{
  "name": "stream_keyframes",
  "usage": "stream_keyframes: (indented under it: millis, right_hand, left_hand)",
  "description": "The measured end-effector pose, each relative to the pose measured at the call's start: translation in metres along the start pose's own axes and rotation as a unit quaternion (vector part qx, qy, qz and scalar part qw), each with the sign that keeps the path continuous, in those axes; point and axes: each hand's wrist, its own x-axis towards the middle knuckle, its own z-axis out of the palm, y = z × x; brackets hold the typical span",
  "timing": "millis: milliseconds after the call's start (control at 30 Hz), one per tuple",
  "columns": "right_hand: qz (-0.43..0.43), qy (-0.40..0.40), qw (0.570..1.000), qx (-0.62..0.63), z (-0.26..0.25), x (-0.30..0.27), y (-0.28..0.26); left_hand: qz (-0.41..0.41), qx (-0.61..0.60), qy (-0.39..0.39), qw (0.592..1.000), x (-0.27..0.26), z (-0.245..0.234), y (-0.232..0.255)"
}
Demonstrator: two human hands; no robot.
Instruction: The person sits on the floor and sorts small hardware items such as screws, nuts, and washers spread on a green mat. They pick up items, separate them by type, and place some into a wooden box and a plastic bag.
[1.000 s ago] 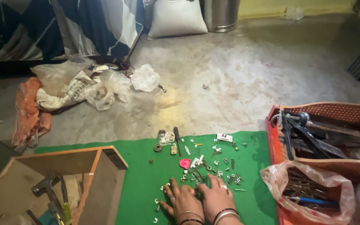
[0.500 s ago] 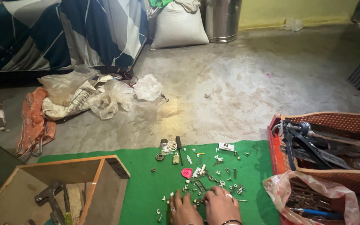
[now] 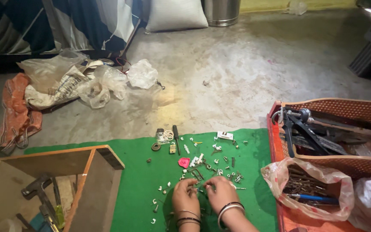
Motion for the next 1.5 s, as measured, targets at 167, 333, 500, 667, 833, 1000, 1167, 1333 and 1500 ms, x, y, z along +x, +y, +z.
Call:
stream_keyframes:
  millis: [167, 333, 500, 667, 833, 1000, 1167, 1333, 1500]
  right_hand:
    - [0.017, 0.026, 0.997, 0.064, 0.009, 0.005, 0.016]
    - [0.010, 0.042, 0.992, 0.116, 0.010, 0.010, 0.015]
    - [0.044, 0.014, 0.973, 0.227, 0.006, 0.009, 0.014]
    - [0.043, 0.010, 0.971, 0.235, -0.001, 0.003, 0.009]
    - [0.059, -0.008, 0.967, 0.246, -0.021, -0.002, -0.002]
    - [0.012, 0.023, 0.979, 0.200, -0.084, -0.009, -0.010]
    - [0.104, 0.030, 0.990, -0.091, -0.181, -0.017, 0.013]
    - [0.161, 0.025, 0.957, -0.239, -0.240, -0.028, 0.071]
    - [0.201, -0.008, 0.951, -0.234, -0.234, -0.012, 0.116]
  left_hand:
    - [-0.051, -0.154, -0.008, 0.987, 0.010, 0.015, -0.032]
    - [-0.188, -0.382, -0.016, 0.905, 0.024, 0.028, -0.064]
    - [-0.233, -0.378, -0.010, 0.896, 0.023, 0.031, -0.074]
    - [-0.162, -0.315, 0.012, 0.935, 0.021, 0.035, -0.076]
    - [-0.126, -0.326, 0.004, 0.937, 0.020, 0.034, -0.062]
    - [-0.119, -0.307, -0.019, 0.944, 0.005, 0.037, -0.011]
    - [-0.082, -0.249, -0.080, 0.962, -0.021, 0.053, 0.039]
    - [-0.068, -0.261, -0.120, 0.955, -0.029, 0.065, 0.046]
    - [-0.080, -0.267, -0.124, 0.952, -0.020, 0.059, 0.027]
